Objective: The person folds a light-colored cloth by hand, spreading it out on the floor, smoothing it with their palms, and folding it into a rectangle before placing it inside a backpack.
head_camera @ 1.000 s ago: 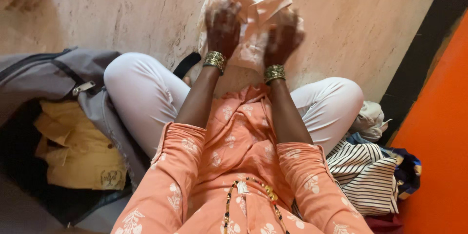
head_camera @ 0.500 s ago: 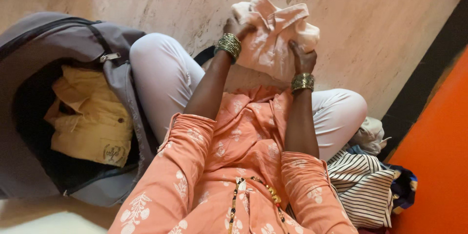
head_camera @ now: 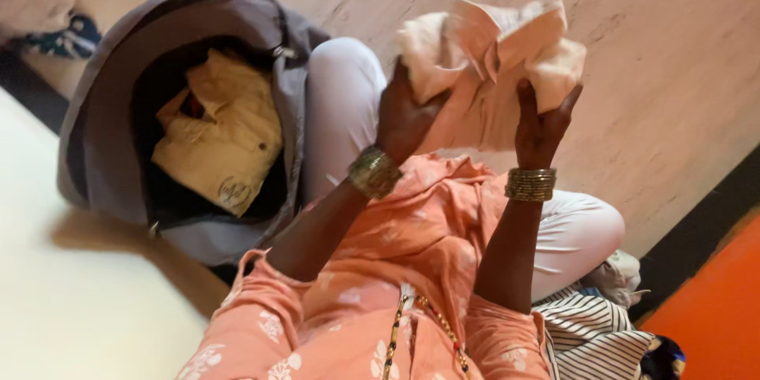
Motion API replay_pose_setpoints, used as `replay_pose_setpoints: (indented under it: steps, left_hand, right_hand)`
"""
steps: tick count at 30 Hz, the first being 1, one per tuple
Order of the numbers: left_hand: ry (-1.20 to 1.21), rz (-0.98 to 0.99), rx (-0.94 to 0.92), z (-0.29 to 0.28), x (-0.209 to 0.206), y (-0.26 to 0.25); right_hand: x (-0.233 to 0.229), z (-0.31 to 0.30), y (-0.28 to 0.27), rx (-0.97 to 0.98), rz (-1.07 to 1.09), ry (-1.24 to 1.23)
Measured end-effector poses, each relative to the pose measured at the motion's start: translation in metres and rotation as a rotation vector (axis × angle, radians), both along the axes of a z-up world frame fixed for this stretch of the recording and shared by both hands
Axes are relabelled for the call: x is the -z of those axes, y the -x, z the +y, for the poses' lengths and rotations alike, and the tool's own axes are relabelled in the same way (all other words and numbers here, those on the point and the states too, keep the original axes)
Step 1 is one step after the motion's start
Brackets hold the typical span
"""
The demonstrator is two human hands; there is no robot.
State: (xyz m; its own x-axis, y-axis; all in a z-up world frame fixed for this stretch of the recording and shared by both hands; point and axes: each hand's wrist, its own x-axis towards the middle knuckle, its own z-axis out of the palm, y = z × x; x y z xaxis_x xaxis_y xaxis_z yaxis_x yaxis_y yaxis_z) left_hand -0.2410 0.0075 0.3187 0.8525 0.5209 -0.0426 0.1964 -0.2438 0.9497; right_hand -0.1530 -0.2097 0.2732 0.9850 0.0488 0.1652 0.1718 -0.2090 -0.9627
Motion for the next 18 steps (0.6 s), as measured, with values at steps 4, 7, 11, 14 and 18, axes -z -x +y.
replay_pose_setpoints:
  steps: [4, 7, 11, 14, 18]
  left_hand:
    - [0.187, -0.273, -0.249, 0.057, -0.03, 0.093]
    - [0.225, -0.364, -0.378, 0.091, -0.046, 0.144]
    - [0.251, -0.532, -0.815, 0.123, -0.046, 0.201]
    - [0.282, -0.585, -0.983, 0.142, -0.011, 0.217]
    - [0.3, -0.591, -1.195, 0.155, 0.058, 0.234]
  right_hand:
    - [-0.054, 0.074, 0.026, -0.212, -0.038, -0.08]
    - [-0.074, 0.142, 0.045, -0.452, -0.121, -0.032]
    - [-0.07, 0.238, 0.074, -0.731, -0.22, 0.074]
    - [-0.052, 0.301, 0.093, -0.849, -0.27, 0.194]
    - [-0.019, 0.338, 0.111, -0.978, -0.311, 0.407]
